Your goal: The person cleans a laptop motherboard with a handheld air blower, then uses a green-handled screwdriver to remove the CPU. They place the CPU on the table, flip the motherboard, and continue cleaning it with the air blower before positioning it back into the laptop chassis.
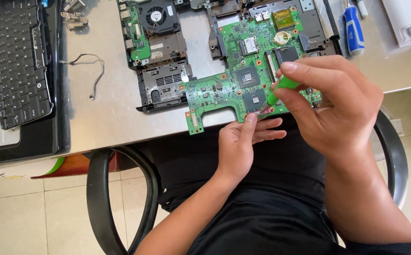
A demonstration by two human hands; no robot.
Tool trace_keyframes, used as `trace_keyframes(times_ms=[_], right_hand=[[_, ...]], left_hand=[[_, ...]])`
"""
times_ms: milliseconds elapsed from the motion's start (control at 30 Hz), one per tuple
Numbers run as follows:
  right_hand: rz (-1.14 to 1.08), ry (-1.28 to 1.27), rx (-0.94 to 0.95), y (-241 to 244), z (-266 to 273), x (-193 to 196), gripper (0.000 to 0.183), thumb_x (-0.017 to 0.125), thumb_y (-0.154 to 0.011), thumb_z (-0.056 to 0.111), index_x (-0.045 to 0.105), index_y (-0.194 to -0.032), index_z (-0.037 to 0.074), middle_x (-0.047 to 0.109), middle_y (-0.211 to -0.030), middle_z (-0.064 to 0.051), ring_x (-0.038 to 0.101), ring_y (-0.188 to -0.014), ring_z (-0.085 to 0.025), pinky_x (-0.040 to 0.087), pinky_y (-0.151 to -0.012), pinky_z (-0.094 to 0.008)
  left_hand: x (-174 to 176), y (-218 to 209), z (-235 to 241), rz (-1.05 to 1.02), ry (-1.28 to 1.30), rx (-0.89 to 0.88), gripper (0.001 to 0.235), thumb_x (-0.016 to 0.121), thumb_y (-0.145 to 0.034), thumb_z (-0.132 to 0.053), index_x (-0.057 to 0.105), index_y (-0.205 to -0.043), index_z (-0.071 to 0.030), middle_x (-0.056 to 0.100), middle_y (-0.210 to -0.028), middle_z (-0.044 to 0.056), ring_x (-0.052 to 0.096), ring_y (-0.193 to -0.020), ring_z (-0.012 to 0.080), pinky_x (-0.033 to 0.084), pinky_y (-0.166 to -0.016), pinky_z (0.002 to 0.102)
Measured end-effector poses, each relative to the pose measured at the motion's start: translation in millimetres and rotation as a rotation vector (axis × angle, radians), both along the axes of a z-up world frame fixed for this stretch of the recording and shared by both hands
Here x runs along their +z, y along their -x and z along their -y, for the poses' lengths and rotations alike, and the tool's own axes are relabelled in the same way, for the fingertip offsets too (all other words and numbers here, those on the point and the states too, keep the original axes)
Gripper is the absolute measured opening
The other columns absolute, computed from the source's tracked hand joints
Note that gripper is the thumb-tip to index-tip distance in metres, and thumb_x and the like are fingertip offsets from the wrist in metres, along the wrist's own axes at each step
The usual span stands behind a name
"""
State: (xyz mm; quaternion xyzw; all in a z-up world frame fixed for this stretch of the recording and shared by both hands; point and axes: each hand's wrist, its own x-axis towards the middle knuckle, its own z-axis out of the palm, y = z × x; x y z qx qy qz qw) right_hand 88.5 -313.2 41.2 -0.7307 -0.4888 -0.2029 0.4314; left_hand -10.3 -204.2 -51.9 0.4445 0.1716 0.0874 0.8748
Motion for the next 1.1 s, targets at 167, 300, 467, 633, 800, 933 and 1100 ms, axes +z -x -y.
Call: trace_keyframes(times_ms=[167,300,467,633,800,933,1100], right_hand=[[0.020,0.068,0.103,3.6,-1.3,11.8,0.025,0.085,-0.102,-0.005,0.069,-0.121,-0.003,0.072,-0.114,-0.026,0.073,-0.099,-0.034,0.060,-0.088,-0.040],[0.000,0.092,0.147,6.0,-2.3,16.9,0.026,0.087,-0.099,-0.004,0.070,-0.118,-0.002,0.070,-0.110,-0.024,0.071,-0.092,-0.030,0.058,-0.081,-0.036],[0.011,0.173,0.127,7.3,-3.6,26.9,0.025,0.088,-0.099,0.000,0.071,-0.117,0.000,0.072,-0.105,-0.019,0.071,-0.090,-0.026,0.054,-0.079,-0.033],[-0.010,0.187,0.074,7.5,-0.3,31.0,0.020,0.088,-0.101,-0.003,0.071,-0.111,-0.005,0.075,-0.108,-0.020,0.073,-0.094,-0.025,0.056,-0.084,-0.033],[0.011,0.250,0.068,8.5,4.4,32.9,0.021,0.086,-0.100,0.000,0.071,-0.114,-0.001,0.078,-0.112,-0.014,0.076,-0.101,-0.024,0.055,-0.088,-0.031],[0.014,0.265,0.113,10.7,2.1,39.6,0.019,0.082,-0.098,-0.001,0.072,-0.115,-0.002,0.077,-0.111,-0.016,0.077,-0.101,-0.026,0.057,-0.089,-0.032],[-0.081,0.352,-0.013,11.2,3.1,39.9,0.023,0.073,-0.099,-0.001,0.071,-0.120,0.008,0.079,-0.114,0.001,0.075,-0.114,-0.016,0.054,-0.088,-0.027]], left_hand=[[-1.6,0.0,1.0,0.002,-0.009,0.006,0.050,0.046,-0.108,-0.032,0.068,-0.111,0.012,0.075,-0.106,0.028,0.077,-0.086,0.0396,0.066,-0.083,0.043],[-0.1,-0.2,1.0,0.011,0.005,0.015,0.049,0.046,-0.108,-0.032,0.067,-0.115,0.012,0.075,-0.108,0.027,0.077,-0.086,0.0388,0.066,-0.084,0.044],[-4.2,-0.3,2.3,0.018,0.005,0.017,0.051,0.047,-0.108,-0.033,0.068,-0.110,0.013,0.075,-0.103,0.027,0.077,-0.086,0.0384,0.066,-0.083,0.043],[-1.7,0.7,0.5,0.024,0.001,0.006,0.051,0.044,-0.109,-0.032,0.068,-0.113,0.013,0.074,-0.108,0.028,0.077,-0.088,0.0394,0.065,-0.083,0.042],[-1.2,0.6,-0.4,0.035,0.019,-0.013,0.052,0.044,-0.109,-0.032,0.065,-0.121,0.014,0.074,-0.111,0.027,0.076,-0.090,0.0391,0.065,-0.087,0.043],[-2.3,0.2,-0.5,0.035,0.014,-0.005,0.050,0.045,-0.109,-0.031,0.067,-0.115,0.013,0.074,-0.111,0.028,0.077,-0.089,0.0386,0.065,-0.086,0.043],[1.5,1.1,-2.3,0.023,0.003,-0.029,0.050,0.044,-0.108,-0.034,0.067,-0.120,0.010,0.074,-0.112,0.026,0.077,-0.090,0.0382,0.064,-0.087,0.041]])
